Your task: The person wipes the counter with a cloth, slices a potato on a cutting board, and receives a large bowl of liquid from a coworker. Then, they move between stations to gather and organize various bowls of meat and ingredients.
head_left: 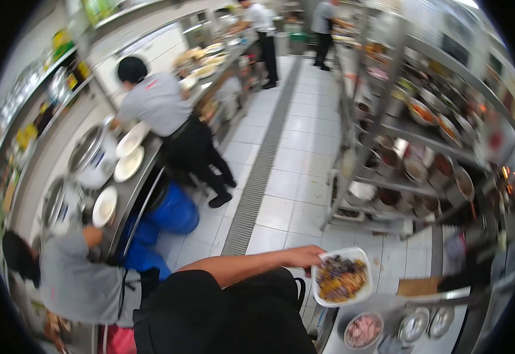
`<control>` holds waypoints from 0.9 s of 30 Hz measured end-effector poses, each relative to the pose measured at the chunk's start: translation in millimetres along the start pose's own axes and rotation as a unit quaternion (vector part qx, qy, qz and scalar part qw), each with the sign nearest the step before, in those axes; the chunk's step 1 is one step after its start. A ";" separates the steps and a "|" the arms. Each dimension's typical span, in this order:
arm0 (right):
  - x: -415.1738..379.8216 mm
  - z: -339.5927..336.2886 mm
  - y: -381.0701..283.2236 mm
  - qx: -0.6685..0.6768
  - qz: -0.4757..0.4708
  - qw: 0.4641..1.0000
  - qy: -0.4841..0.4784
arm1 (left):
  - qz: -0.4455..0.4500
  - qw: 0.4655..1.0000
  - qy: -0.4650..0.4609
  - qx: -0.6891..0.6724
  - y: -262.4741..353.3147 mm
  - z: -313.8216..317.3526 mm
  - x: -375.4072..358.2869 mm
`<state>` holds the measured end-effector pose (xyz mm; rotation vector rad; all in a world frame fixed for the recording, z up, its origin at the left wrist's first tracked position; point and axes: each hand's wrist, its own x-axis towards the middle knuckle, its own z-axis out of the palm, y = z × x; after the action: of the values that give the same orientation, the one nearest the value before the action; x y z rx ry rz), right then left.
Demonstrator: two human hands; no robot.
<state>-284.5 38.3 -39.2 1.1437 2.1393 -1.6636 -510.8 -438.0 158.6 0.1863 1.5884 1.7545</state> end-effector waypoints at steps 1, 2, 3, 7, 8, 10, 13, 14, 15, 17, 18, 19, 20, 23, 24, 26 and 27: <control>13.1 13.6 -21.1 -0.022 -0.015 0.999 -0.027 | 0.017 0.996 0.081 -0.019 -15.8 -32.8 -31.0; 22.8 31.4 -42.5 -0.046 -0.030 0.997 -0.054 | 0.032 0.986 0.159 -0.039 -40.3 -69.1 -65.4; 30.6 47.5 -59.8 -0.065 -0.043 0.994 -0.075 | 0.053 0.973 0.213 -0.077 -57.1 -98.4 -104.4; 36.1 127.3 -114.1 -0.131 -0.067 0.977 -0.152 | 0.112 0.823 0.514 -0.215 -148.8 -191.6 -239.4; 32.9 147.0 -123.2 -0.148 -0.069 0.972 -0.168 | 0.119 0.766 0.589 -0.231 -160.3 -206.0 -271.5; 21.3 185.0 -137.1 -0.175 -0.067 0.964 -0.189 | 0.161 0.644 0.697 -0.271 -185.0 -241.6 -328.6; -0.7 232.1 -147.2 -0.215 -0.053 0.951 -0.218 | 0.229 0.489 0.796 -0.274 -224.0 -303.1 -407.6; -9.4 244.1 -149.9 -0.228 -0.048 0.946 -0.225 | 0.247 0.440 0.819 -0.273 -236.4 -321.8 -431.3; -16.8 255.4 -151.8 -0.242 -0.044 0.941 -0.232 | 0.253 0.391 0.843 -0.269 -240.1 -337.8 -453.9; -31.7 272.1 -155.4 -0.260 -0.035 0.935 -0.237 | 0.271 0.299 0.868 -0.287 -255.0 -371.7 -496.9; -38.6 279.1 -157.1 -0.272 -0.031 0.931 -0.240 | 0.269 0.255 0.883 -0.287 -256.6 -384.6 -517.6; -44.8 285.2 -159.2 -0.278 -0.029 0.930 -0.240 | 0.258 0.210 0.887 -0.321 -266.7 -402.0 -543.9; -50.9 289.8 -161.2 -0.283 -0.024 0.928 -0.239 | 0.253 0.158 0.899 -0.322 -261.5 -414.6 -564.3; -63.6 295.9 -165.3 -0.303 -0.011 0.924 -0.234 | 0.217 0.118 0.912 -0.326 -248.6 -434.7 -619.2; -67.4 295.5 -167.0 -0.309 -0.008 0.923 -0.230 | 0.217 0.096 0.904 -0.355 -248.6 -446.0 -637.3; -74.3 292.9 -168.4 -0.320 -0.004 0.920 -0.225 | 0.208 0.070 0.895 -0.387 -244.2 -459.4 -660.7; -76.6 291.7 -168.5 -0.324 -0.002 0.920 -0.222 | 0.230 0.070 0.884 -0.401 -241.2 -463.7 -668.3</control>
<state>-430.5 -267.4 28.3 0.5049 2.1141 -0.9430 -196.6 -1222.3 82.4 1.3820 -0.1885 -1.0159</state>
